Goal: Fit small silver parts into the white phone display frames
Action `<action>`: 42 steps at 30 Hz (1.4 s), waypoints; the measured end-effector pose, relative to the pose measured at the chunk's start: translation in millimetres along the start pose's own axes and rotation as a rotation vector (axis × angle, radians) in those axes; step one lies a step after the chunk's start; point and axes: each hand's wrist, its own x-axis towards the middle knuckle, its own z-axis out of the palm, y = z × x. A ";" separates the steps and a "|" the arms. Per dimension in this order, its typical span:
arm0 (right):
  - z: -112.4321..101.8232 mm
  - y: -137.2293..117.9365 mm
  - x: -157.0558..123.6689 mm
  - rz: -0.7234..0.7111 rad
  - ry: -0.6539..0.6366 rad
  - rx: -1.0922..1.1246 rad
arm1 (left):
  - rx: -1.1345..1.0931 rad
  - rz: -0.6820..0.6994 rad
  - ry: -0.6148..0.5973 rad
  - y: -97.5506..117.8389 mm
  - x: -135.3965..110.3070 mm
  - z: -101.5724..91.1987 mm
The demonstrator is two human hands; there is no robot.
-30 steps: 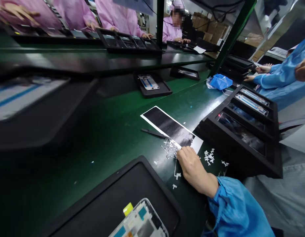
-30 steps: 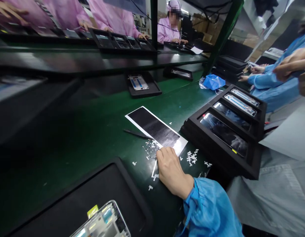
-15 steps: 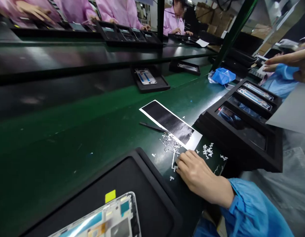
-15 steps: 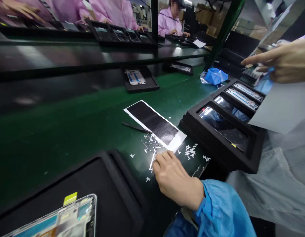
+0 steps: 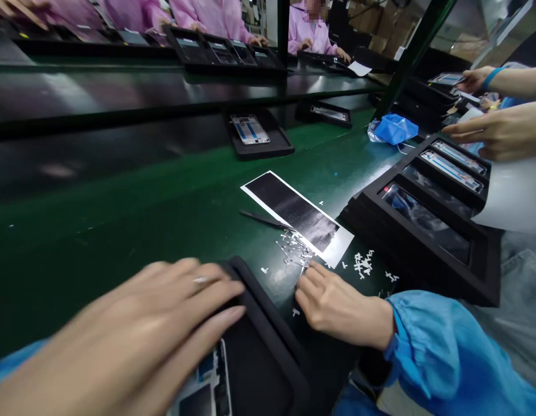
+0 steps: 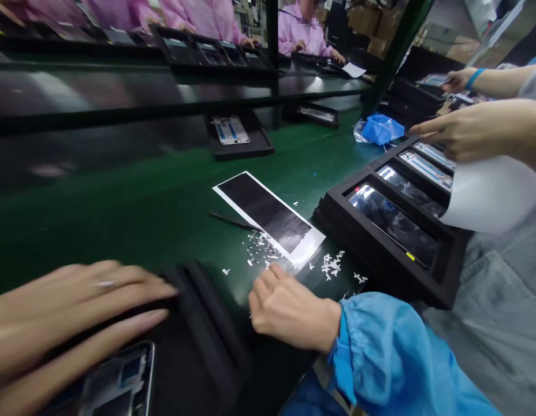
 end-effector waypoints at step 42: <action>3.6 16.0 -2.6 0.594 0.383 0.960 | -0.549 -0.347 -0.250 51.8 100.9 15.1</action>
